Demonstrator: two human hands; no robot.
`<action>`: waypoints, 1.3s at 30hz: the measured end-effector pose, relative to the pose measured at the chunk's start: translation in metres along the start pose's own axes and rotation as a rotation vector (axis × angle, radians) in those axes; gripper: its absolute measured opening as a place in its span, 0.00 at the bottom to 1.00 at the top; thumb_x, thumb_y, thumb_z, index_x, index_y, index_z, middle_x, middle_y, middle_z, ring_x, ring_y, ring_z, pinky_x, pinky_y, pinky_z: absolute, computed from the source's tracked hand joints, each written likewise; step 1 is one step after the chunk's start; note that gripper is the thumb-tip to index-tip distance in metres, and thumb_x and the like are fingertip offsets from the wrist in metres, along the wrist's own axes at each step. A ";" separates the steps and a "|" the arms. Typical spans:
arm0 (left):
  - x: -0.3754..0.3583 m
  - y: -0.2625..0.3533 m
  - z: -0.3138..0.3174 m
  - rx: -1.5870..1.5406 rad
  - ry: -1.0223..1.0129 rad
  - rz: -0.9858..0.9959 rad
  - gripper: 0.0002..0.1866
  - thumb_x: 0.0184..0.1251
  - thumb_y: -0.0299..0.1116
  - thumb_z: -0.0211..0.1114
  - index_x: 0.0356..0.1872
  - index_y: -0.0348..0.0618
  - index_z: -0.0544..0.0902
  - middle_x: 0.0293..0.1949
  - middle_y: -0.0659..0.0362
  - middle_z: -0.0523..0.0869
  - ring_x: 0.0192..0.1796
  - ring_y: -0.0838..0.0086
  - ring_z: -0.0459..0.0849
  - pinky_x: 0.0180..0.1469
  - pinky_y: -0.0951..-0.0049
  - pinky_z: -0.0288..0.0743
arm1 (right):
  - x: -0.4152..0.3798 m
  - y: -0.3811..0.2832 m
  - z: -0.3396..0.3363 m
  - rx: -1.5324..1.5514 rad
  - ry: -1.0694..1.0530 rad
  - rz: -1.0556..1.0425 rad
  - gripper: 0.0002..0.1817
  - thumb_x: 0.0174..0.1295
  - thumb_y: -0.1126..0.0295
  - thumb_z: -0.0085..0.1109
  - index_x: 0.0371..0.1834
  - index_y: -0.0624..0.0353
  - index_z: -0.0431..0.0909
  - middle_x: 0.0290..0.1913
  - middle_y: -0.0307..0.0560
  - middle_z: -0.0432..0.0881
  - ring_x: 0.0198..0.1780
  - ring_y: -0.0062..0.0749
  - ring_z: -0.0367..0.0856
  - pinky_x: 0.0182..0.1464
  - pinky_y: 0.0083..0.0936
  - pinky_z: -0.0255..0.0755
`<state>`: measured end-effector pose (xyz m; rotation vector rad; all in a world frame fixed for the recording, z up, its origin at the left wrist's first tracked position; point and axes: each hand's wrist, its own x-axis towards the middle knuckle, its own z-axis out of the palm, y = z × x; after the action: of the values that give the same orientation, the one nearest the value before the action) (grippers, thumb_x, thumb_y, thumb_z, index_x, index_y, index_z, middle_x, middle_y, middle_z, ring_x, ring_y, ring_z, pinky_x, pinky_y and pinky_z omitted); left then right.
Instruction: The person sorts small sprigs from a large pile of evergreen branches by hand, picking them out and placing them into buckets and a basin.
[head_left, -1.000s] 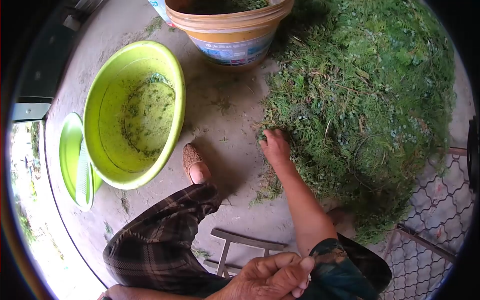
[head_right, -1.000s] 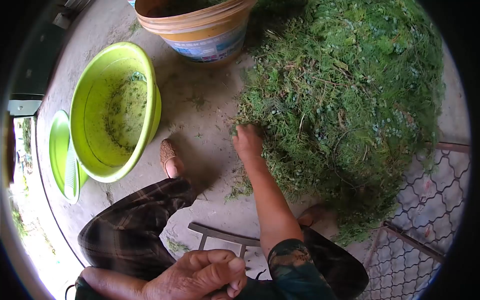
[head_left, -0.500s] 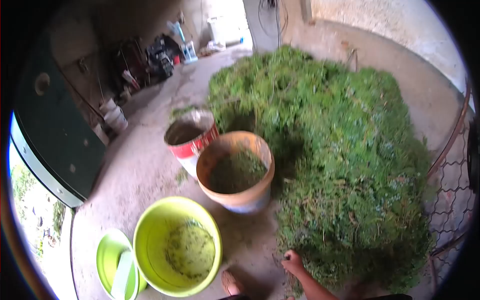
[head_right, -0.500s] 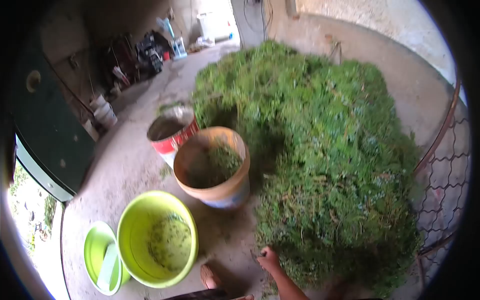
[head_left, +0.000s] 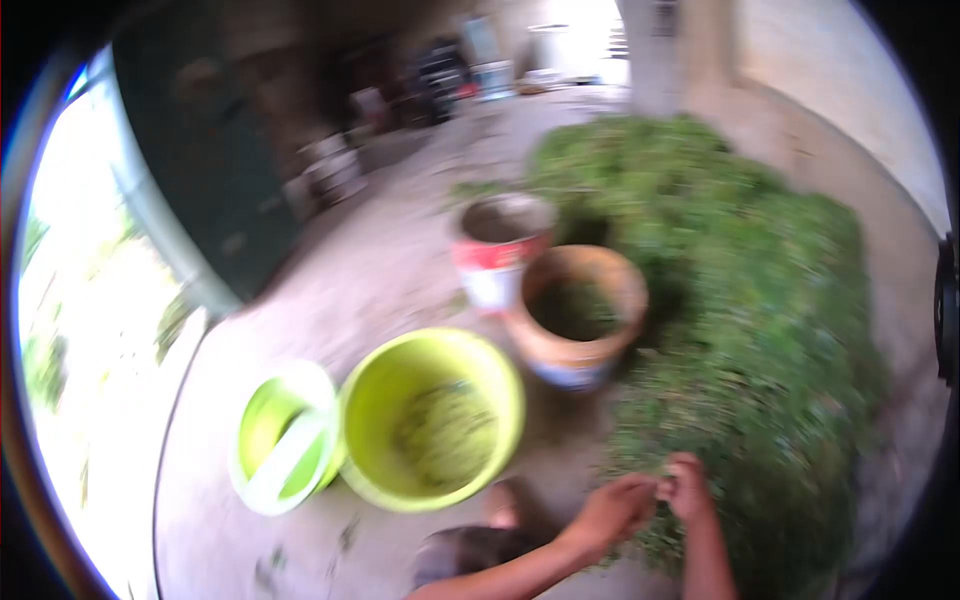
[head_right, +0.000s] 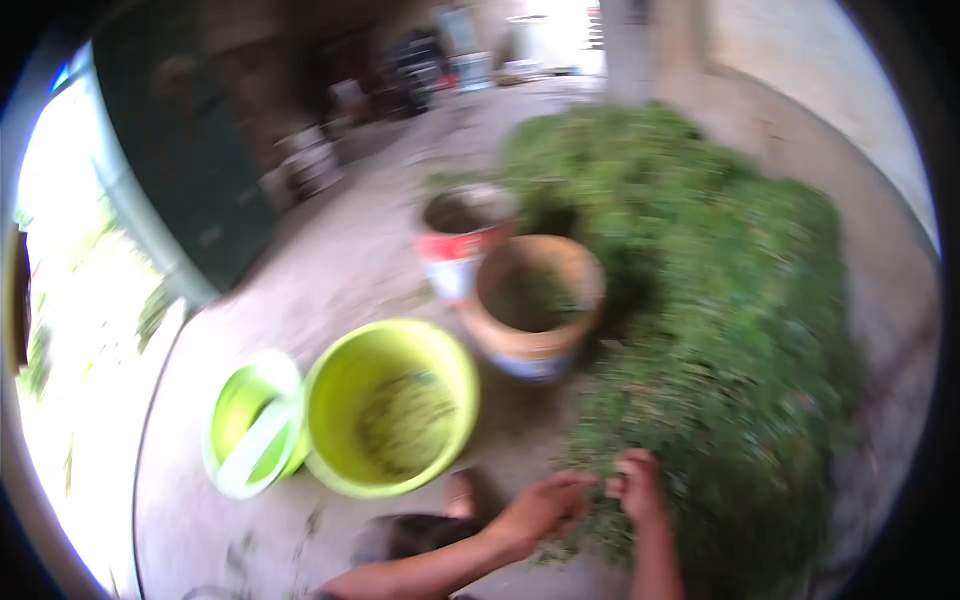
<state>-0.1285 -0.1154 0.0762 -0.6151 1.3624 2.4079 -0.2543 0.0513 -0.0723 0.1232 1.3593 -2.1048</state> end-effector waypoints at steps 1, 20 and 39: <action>0.011 -0.008 0.000 0.042 0.052 0.128 0.17 0.68 0.30 0.54 0.58 0.43 0.75 0.23 0.66 0.73 0.21 0.84 0.67 0.22 0.81 0.61 | -0.005 -0.014 0.009 -0.011 -0.014 0.010 0.06 0.53 0.68 0.53 0.34 0.48 0.68 0.24 0.33 0.64 0.18 0.22 0.65 0.17 0.23 0.59; 0.015 0.024 0.034 0.523 -0.109 0.159 0.20 0.72 0.40 0.55 0.57 0.37 0.76 0.25 0.65 0.76 0.23 0.85 0.70 0.23 0.84 0.61 | -0.107 -0.111 0.065 -0.051 -0.188 -0.061 0.10 0.67 0.67 0.55 0.46 0.61 0.73 0.29 0.41 0.77 0.27 0.23 0.78 0.29 0.24 0.75; 0.022 0.027 0.045 0.498 -0.190 0.109 0.10 0.69 0.36 0.57 0.32 0.40 0.78 0.23 0.66 0.75 0.24 0.84 0.71 0.26 0.82 0.65 | -0.107 -0.133 0.058 -0.456 -0.194 -0.251 0.05 0.64 0.76 0.56 0.41 0.63 0.74 0.26 0.38 0.76 0.23 0.16 0.75 0.22 0.17 0.73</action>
<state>-0.1699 -0.0889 0.1054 -0.1810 1.8484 2.0141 -0.2268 0.0865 0.1023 -0.4483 1.7618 -1.8797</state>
